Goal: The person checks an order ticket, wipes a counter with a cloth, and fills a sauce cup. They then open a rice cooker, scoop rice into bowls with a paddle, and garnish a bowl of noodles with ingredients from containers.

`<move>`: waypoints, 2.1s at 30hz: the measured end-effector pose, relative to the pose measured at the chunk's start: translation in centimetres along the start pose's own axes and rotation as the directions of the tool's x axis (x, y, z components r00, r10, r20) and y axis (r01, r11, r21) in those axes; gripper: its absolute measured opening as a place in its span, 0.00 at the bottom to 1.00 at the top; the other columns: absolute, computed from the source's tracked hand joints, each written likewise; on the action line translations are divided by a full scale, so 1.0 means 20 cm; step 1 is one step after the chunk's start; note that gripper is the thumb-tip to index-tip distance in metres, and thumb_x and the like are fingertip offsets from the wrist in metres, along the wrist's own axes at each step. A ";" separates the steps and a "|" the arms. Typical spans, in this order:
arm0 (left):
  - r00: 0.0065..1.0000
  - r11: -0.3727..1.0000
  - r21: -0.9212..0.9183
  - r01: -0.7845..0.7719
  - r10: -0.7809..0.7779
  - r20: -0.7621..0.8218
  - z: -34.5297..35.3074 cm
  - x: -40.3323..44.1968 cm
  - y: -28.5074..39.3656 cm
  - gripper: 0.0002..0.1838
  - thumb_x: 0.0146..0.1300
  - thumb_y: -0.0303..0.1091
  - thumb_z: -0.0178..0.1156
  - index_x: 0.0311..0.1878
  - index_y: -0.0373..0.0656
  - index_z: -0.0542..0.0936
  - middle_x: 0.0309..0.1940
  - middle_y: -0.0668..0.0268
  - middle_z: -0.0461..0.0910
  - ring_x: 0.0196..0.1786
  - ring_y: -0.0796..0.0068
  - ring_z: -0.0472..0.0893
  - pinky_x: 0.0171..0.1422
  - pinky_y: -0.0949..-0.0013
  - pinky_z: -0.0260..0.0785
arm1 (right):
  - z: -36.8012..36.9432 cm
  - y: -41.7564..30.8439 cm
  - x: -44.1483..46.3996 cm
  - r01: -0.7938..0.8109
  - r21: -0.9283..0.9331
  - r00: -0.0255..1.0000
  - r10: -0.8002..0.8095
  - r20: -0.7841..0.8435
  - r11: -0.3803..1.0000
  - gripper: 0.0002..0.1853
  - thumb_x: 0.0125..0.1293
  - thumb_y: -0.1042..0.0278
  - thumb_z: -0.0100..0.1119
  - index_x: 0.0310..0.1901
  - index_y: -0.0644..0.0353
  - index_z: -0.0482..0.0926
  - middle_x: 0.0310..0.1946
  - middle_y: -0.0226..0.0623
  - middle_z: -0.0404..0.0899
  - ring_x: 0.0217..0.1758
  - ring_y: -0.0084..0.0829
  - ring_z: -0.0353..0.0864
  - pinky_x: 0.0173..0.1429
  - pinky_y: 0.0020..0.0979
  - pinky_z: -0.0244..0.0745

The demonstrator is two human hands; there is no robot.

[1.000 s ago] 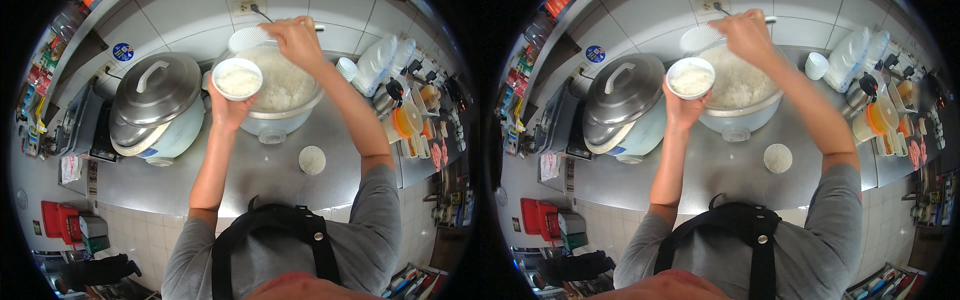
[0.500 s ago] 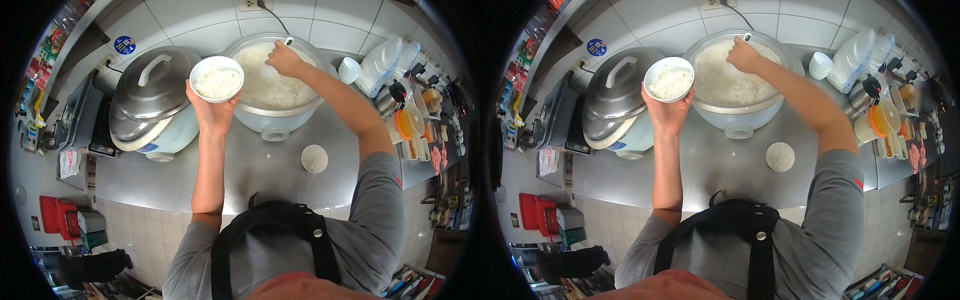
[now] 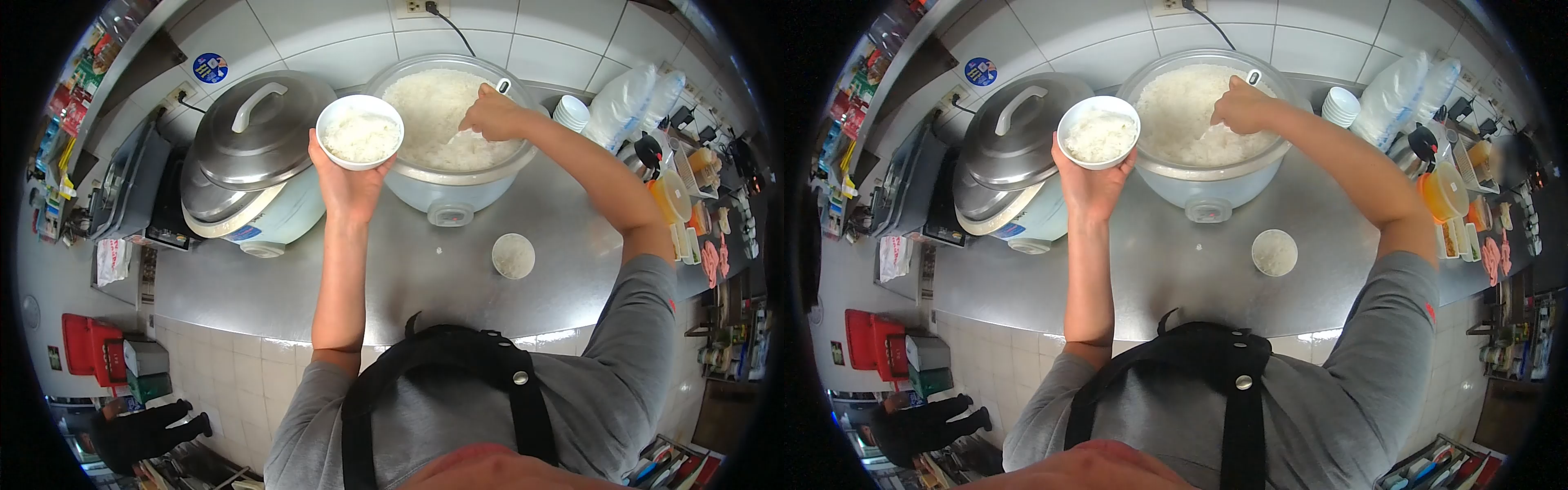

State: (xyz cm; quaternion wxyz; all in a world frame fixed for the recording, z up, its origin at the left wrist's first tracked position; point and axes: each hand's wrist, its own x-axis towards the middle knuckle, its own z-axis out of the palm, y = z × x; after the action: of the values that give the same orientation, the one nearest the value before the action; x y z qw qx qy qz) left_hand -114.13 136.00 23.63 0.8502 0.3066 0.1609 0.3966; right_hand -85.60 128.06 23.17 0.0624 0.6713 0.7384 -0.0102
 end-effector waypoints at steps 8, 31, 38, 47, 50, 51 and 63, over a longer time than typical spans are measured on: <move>1.000 1.000 0.010 0.011 -0.011 -0.005 0.02 0.00 -0.03 0.37 0.75 0.68 0.35 0.69 0.49 0.69 0.65 0.61 0.73 0.63 0.59 0.75 0.61 0.54 0.72 | -0.03 0.07 -0.01 -0.111 0.170 0.980 0.080 0.181 0.979 0.18 0.61 0.73 0.59 0.52 0.51 0.88 0.36 0.34 0.88 0.40 0.35 0.76 0.67 0.34 0.58; 0.971 0.955 0.178 0.237 -0.241 0.001 0.19 0.22 -0.36 0.42 0.73 0.72 0.36 0.75 0.47 0.60 0.71 0.60 0.64 0.70 0.60 0.68 0.73 0.54 0.62 | -0.30 0.04 -0.08 -0.414 0.214 0.817 0.465 -0.342 0.885 0.11 0.56 0.72 0.56 0.36 0.53 0.88 0.30 0.31 0.87 0.37 0.29 0.86 0.51 0.40 0.68; 0.944 0.950 0.027 0.311 -0.312 0.104 0.22 0.28 -0.44 0.40 0.74 0.72 0.33 0.74 0.49 0.59 0.68 0.59 0.65 0.67 0.59 0.68 0.72 0.50 0.63 | -0.18 -0.40 -0.09 -0.506 -0.246 0.699 0.226 -0.679 0.827 0.15 0.54 0.70 0.64 0.44 0.59 0.84 0.31 0.31 0.84 0.39 0.37 0.84 0.52 0.38 0.68; 0.957 0.962 0.003 0.275 -0.274 0.097 0.20 0.29 -0.38 0.37 0.78 0.65 0.23 0.75 0.49 0.60 0.72 0.58 0.64 0.72 0.56 0.67 0.74 0.45 0.64 | -0.15 -0.27 -0.22 -0.109 0.430 0.740 0.363 -0.567 0.896 0.31 0.56 0.87 0.56 0.60 0.48 0.83 0.51 0.41 0.80 0.52 0.43 0.81 0.52 0.41 0.80; 0.952 0.961 -0.001 0.276 -0.273 0.142 0.19 0.30 -0.35 0.36 0.78 0.65 0.25 0.74 0.49 0.62 0.71 0.58 0.65 0.71 0.55 0.68 0.72 0.46 0.67 | -0.25 -0.29 -0.27 0.010 0.558 0.680 0.404 -0.612 0.829 0.34 0.55 0.91 0.52 0.60 0.44 0.83 0.53 0.40 0.78 0.55 0.43 0.79 0.54 0.40 0.79; 0.954 0.965 0.012 0.261 -0.260 0.149 0.19 0.30 -0.34 0.35 0.78 0.64 0.27 0.73 0.49 0.62 0.71 0.58 0.65 0.70 0.56 0.69 0.71 0.46 0.67 | -0.23 -0.30 -0.28 0.011 0.558 0.679 0.404 -0.613 0.830 0.34 0.55 0.91 0.52 0.60 0.44 0.83 0.53 0.40 0.78 0.55 0.43 0.79 0.54 0.40 0.79; 0.977 0.989 -0.088 0.116 -0.098 0.189 0.15 0.32 -0.30 0.39 0.74 0.68 0.35 0.73 0.47 0.64 0.72 0.58 0.66 0.72 0.56 0.68 0.74 0.48 0.62 | -0.05 -0.23 -0.26 0.197 0.953 0.671 0.677 -0.301 0.229 0.31 0.67 0.84 0.53 0.72 0.54 0.69 0.60 0.43 0.73 0.54 0.31 0.80 0.56 0.29 0.82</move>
State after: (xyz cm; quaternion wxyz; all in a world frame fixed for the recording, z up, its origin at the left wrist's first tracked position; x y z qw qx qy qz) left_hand -105.00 136.82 21.83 0.8956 0.2906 0.0781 0.3277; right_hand -89.80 122.47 24.45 -0.6260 0.6340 0.4121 -0.1903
